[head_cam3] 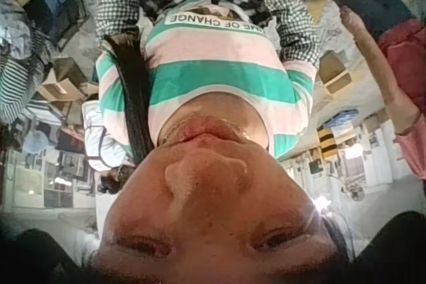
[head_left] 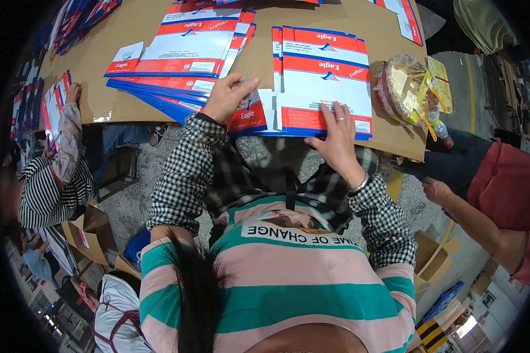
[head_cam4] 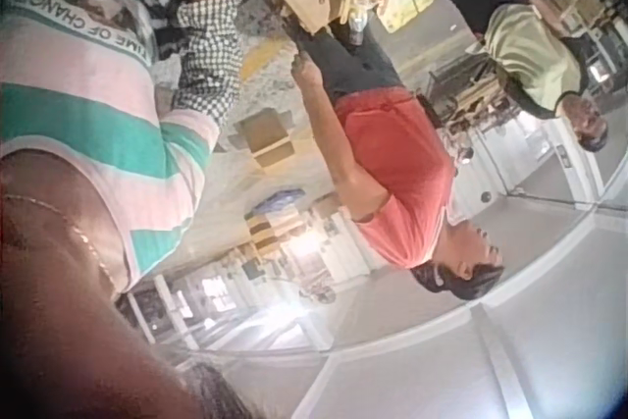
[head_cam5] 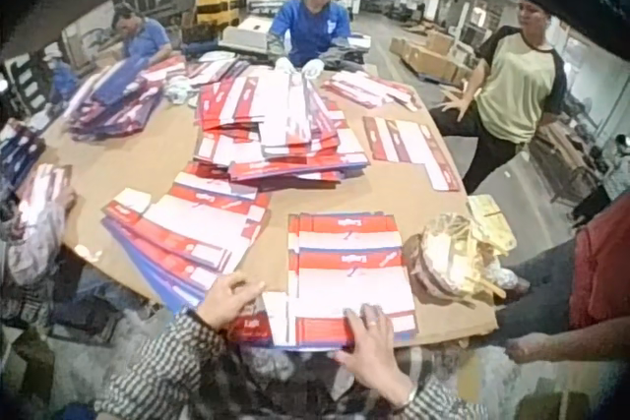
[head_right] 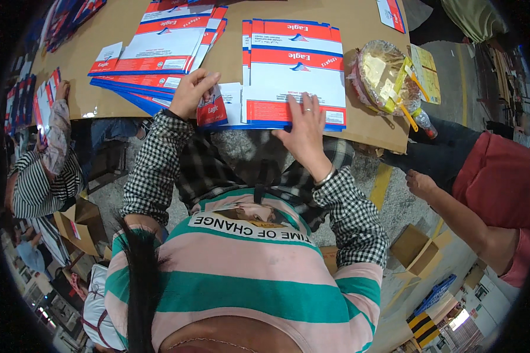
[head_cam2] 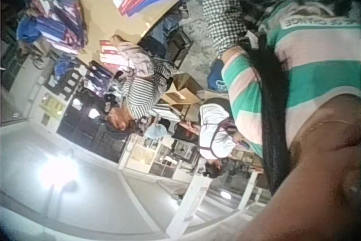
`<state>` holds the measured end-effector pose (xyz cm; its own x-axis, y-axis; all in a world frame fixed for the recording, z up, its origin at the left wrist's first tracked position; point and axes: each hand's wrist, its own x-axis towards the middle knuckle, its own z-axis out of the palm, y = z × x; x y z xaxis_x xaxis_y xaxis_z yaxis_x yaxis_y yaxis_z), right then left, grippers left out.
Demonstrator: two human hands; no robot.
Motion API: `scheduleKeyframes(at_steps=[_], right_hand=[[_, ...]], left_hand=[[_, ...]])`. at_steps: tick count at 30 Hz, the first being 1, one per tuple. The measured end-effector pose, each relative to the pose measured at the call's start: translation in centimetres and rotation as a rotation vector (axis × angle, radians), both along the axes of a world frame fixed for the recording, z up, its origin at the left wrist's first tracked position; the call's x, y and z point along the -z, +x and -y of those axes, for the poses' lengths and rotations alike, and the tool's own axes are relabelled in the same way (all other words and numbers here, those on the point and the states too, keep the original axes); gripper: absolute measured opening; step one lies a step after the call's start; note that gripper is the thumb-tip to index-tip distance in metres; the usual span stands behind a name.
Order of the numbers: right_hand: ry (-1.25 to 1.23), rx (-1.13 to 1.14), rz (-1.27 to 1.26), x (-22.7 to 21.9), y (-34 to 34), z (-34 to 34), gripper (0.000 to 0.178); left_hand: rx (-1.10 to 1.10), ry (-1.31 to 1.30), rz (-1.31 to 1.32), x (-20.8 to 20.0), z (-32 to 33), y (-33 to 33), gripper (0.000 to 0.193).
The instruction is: The person assembles flat-packed cardboard boxes at a workbench. They fold the box flaps, apply adhesive to the tabs using a small brush, and press the flaps together to form the box structure. The person handles multiple boxes sequentially, stacking the finished ones on the table.
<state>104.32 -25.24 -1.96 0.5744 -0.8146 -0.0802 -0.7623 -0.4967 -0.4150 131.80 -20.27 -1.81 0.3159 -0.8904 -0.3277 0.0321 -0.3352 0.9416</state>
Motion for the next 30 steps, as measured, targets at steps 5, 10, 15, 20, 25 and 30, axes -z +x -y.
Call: scheduleKeyframes(at_steps=[5,10,15,20,25,30], right_hand=[[0.031,-0.063,0.161,0.3,0.9,0.4,0.062],[-0.007,-0.014,0.667,-2.5,1.4,1.1,0.030],[0.248,0.384,0.970,-6.2,1.4,0.6,0.025],[0.476,0.514,1.494,-7.9,2.4,0.5,0.034],[0.578,0.528,1.582,-7.1,2.0,0.4,0.035],[0.626,0.415,1.557,-6.8,2.0,-0.8,0.031]], left_hand=[[0.000,-0.058,0.019,-3.0,-2.3,0.5,0.033],[-0.100,-0.109,0.051,-6.1,-6.3,1.3,0.027],[-0.231,-0.195,0.169,-7.9,-10.7,2.6,0.025],[-0.220,0.039,0.400,-7.6,-13.2,4.2,0.034],[-0.058,0.354,0.534,-8.3,-15.4,4.7,0.039],[-0.021,-0.028,1.011,-9.6,-13.6,1.9,0.033]])
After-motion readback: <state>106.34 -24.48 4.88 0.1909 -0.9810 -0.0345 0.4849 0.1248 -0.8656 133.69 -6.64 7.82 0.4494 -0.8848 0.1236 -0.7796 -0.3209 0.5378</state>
